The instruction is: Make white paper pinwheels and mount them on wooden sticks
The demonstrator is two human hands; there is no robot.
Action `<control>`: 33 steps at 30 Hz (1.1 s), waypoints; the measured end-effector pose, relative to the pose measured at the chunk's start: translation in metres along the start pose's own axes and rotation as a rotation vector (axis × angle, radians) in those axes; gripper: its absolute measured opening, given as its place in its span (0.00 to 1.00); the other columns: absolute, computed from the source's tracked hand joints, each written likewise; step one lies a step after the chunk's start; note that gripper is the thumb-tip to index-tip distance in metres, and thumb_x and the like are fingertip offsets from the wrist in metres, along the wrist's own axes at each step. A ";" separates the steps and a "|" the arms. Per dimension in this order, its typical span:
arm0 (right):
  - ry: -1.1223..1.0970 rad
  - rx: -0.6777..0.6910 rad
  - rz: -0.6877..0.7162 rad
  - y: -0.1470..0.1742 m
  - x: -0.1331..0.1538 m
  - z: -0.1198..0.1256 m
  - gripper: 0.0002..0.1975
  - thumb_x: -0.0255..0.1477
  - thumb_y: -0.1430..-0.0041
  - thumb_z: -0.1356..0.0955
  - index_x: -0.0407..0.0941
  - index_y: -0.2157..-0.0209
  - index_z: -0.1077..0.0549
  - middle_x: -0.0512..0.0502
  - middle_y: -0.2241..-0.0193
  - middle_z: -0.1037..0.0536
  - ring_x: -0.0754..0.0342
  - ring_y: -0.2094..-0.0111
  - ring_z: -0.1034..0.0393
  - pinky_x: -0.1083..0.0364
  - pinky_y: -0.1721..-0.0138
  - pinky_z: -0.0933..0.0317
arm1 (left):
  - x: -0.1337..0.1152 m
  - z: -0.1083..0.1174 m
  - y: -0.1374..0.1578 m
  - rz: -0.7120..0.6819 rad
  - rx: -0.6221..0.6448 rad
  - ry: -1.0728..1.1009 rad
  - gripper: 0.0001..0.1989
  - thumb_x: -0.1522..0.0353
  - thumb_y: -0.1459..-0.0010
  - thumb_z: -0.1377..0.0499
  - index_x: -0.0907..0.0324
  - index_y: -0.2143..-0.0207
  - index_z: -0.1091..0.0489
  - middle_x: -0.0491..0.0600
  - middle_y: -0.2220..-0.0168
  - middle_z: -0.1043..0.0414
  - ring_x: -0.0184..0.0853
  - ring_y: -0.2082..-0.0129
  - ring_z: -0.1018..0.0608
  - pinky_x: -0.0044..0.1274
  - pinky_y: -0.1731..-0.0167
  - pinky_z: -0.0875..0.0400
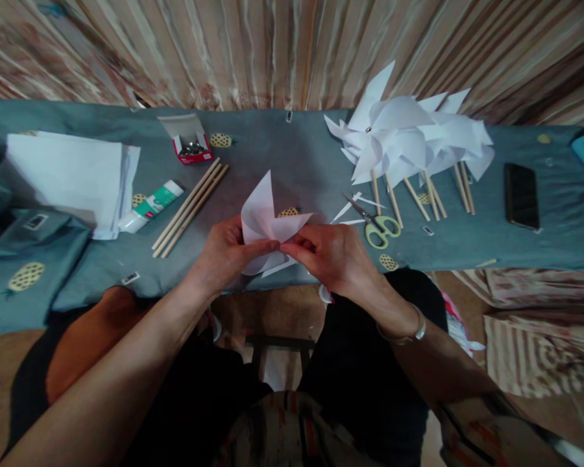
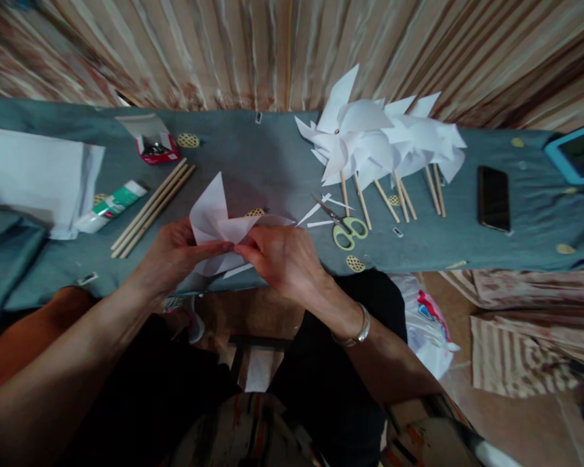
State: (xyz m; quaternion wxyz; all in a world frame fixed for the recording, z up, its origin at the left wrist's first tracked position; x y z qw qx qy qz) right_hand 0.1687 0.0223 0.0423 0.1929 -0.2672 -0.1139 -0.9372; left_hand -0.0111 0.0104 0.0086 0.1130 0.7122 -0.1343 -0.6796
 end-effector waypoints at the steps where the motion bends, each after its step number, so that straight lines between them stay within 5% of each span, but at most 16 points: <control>1: 0.005 0.005 -0.002 0.000 0.000 0.000 0.14 0.39 0.38 0.32 0.45 0.70 0.21 0.47 0.75 0.20 0.54 0.75 0.29 0.55 0.74 0.46 | 0.000 0.000 0.000 0.005 0.006 0.006 0.20 0.63 0.63 0.26 0.62 0.67 0.23 0.48 0.70 0.20 0.36 0.73 0.21 0.25 0.70 0.27; 17: 0.005 -0.006 -0.021 0.001 0.001 0.003 0.14 0.39 0.38 0.31 0.44 0.69 0.21 0.46 0.74 0.19 0.53 0.74 0.27 0.55 0.73 0.45 | -0.005 -0.001 0.002 -0.006 0.014 -0.037 0.25 0.63 0.65 0.24 0.61 0.61 0.21 0.51 0.65 0.18 0.43 0.64 0.18 0.30 0.61 0.23; 26: 0.053 -0.046 -0.009 0.000 -0.002 -0.001 0.12 0.38 0.39 0.30 0.44 0.68 0.21 0.46 0.73 0.18 0.52 0.72 0.25 0.55 0.73 0.44 | -0.002 -0.004 0.001 -0.037 -0.036 -0.045 0.19 0.65 0.63 0.27 0.61 0.65 0.21 0.50 0.66 0.18 0.41 0.65 0.18 0.29 0.62 0.23; 30: 0.019 -0.153 0.069 0.002 -0.003 -0.002 0.12 0.39 0.39 0.30 0.45 0.65 0.22 0.48 0.73 0.19 0.53 0.73 0.26 0.56 0.73 0.43 | -0.002 -0.007 0.000 -0.024 -0.097 0.058 0.17 0.65 0.64 0.27 0.62 0.69 0.22 0.49 0.70 0.19 0.39 0.71 0.19 0.28 0.67 0.24; 33: -0.074 -0.362 0.151 0.005 -0.006 0.003 0.14 0.39 0.40 0.30 0.46 0.57 0.22 0.50 0.75 0.21 0.55 0.76 0.30 0.56 0.72 0.41 | -0.004 -0.006 -0.003 0.012 -0.131 0.181 0.16 0.66 0.64 0.27 0.62 0.70 0.23 0.49 0.70 0.19 0.36 0.73 0.20 0.25 0.70 0.25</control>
Point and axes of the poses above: each hand's wrist, its own y-axis away from the middle knuckle, its own z-axis out of the back of the hand, x = y × z, the point moved 1 cm from there along -y, towards the middle knuckle
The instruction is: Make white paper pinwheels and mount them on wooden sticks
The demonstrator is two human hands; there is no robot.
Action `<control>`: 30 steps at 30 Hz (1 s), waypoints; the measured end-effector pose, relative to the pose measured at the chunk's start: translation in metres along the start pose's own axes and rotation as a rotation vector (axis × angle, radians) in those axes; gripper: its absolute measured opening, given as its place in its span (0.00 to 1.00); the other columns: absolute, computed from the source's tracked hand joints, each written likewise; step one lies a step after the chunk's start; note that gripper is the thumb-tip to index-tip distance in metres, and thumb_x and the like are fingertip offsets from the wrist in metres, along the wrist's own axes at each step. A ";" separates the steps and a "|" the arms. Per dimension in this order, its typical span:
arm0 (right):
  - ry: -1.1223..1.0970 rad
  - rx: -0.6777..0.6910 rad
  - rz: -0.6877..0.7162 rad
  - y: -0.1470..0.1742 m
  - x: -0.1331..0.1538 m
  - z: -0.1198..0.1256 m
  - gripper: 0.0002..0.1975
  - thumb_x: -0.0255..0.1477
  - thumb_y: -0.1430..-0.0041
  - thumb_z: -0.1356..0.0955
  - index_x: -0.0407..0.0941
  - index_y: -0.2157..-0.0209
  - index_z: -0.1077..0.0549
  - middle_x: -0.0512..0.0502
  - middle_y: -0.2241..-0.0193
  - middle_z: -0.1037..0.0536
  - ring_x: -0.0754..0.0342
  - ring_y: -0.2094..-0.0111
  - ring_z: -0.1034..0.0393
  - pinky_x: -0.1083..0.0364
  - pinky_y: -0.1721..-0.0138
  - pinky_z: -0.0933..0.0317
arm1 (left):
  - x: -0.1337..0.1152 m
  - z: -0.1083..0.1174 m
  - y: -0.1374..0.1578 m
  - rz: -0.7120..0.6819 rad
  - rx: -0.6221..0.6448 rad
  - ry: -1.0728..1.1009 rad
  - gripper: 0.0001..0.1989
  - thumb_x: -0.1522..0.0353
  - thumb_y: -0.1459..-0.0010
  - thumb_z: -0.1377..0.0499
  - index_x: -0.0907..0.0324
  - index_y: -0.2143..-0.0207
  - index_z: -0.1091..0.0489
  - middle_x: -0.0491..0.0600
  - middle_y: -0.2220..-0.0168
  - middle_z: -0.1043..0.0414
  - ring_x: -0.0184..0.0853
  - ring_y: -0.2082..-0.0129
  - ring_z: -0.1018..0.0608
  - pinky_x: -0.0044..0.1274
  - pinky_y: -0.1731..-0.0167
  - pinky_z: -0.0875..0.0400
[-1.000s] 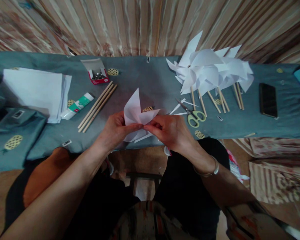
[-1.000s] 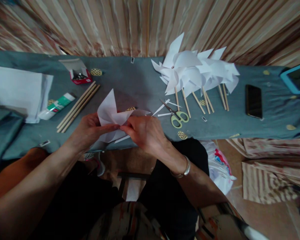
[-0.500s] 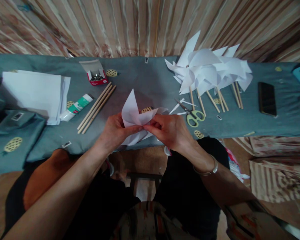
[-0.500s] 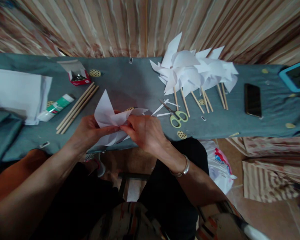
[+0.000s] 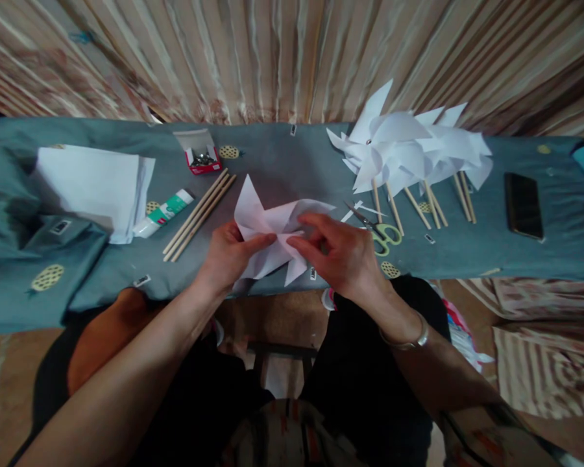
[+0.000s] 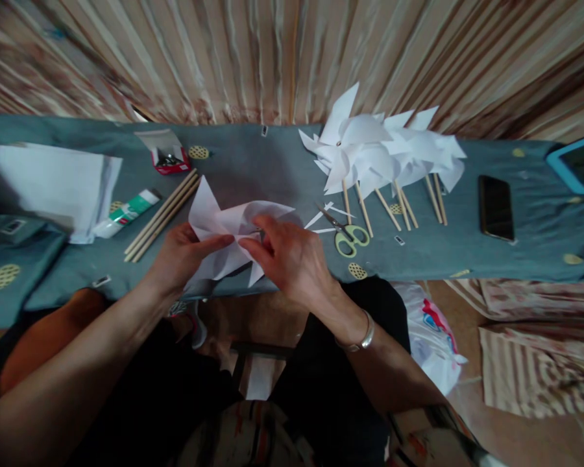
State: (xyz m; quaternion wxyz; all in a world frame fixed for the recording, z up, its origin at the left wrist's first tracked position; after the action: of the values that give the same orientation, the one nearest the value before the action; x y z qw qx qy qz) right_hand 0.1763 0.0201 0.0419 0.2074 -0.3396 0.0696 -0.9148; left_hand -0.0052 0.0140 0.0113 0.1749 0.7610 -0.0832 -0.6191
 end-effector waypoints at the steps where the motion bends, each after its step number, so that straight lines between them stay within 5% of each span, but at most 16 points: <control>1: -0.034 -0.076 0.009 0.000 -0.001 0.003 0.15 0.39 0.40 0.30 0.46 0.55 0.23 0.51 0.75 0.21 0.56 0.76 0.31 0.56 0.72 0.40 | -0.001 0.001 -0.001 0.023 -0.013 0.032 0.16 0.67 0.64 0.27 0.63 0.70 0.23 0.50 0.70 0.19 0.35 0.74 0.21 0.24 0.71 0.25; 7: -0.280 -0.274 -0.137 -0.006 -0.018 0.012 0.12 0.36 0.42 0.29 0.46 0.58 0.22 0.52 0.74 0.21 0.59 0.79 0.36 0.57 0.74 0.40 | -0.008 0.004 -0.002 0.136 -0.068 0.156 0.15 0.68 0.65 0.28 0.64 0.72 0.24 0.50 0.75 0.21 0.34 0.79 0.23 0.23 0.78 0.28; 18: -0.702 -0.031 -0.344 -0.008 -0.023 -0.005 0.14 0.41 0.49 0.26 0.48 0.63 0.20 0.48 0.69 0.18 0.55 0.70 0.27 0.54 0.66 0.34 | -0.012 0.004 -0.001 0.074 -0.078 0.182 0.13 0.68 0.66 0.28 0.62 0.74 0.24 0.49 0.76 0.21 0.34 0.80 0.23 0.23 0.78 0.28; 24: -1.124 0.241 -0.541 -0.011 -0.008 -0.015 0.21 0.45 0.60 0.22 0.47 0.66 0.20 0.49 0.66 0.17 0.53 0.64 0.24 0.54 0.58 0.32 | -0.014 -0.003 0.008 -0.001 -0.010 0.117 0.16 0.66 0.67 0.27 0.64 0.73 0.23 0.51 0.73 0.20 0.33 0.79 0.24 0.22 0.77 0.29; 30: -1.298 0.085 -0.615 -0.012 0.000 -0.029 0.22 0.34 0.67 0.19 0.47 0.67 0.22 0.52 0.69 0.18 0.55 0.67 0.25 0.54 0.57 0.32 | -0.011 -0.008 0.007 -0.096 -0.003 0.088 0.17 0.65 0.66 0.28 0.63 0.72 0.23 0.49 0.74 0.21 0.35 0.77 0.23 0.24 0.75 0.29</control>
State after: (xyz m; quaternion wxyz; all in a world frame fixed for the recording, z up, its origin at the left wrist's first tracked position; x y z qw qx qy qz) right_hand 0.1529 0.0309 0.0229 -0.0470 -0.8108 -0.2022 -0.5472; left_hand 0.0008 0.0130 0.0256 0.1497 0.7905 -0.0379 -0.5927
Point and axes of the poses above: each hand's wrist, its own y-axis away from the middle knuckle, its own z-axis out of the back of the hand, x = y × z, the point moved 1 cm from there along -y, towards the middle knuckle
